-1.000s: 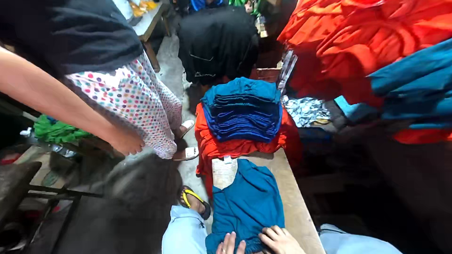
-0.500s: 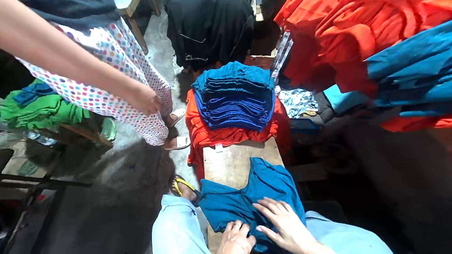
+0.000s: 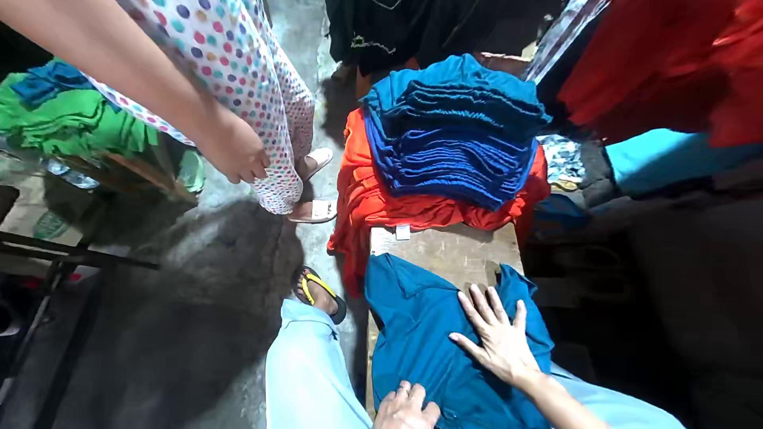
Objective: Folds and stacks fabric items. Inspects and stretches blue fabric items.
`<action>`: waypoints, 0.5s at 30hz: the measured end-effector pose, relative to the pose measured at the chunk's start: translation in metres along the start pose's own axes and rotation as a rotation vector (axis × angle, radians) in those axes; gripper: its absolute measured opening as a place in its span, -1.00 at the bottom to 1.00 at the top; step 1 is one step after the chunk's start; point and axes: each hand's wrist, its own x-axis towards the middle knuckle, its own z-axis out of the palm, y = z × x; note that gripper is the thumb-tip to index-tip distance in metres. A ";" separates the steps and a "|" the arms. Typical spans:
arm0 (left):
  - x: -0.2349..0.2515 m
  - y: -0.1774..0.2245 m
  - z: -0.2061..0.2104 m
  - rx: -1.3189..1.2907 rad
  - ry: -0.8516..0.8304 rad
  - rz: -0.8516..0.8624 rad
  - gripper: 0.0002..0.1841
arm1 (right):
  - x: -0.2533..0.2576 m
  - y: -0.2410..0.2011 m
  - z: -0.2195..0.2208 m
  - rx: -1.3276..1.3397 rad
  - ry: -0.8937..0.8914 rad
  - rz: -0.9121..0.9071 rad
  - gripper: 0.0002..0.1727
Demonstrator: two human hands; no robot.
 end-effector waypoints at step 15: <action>-0.018 0.001 0.003 0.098 0.149 -0.027 -0.66 | 0.106 -0.027 -0.019 0.082 -0.190 -0.056 -0.39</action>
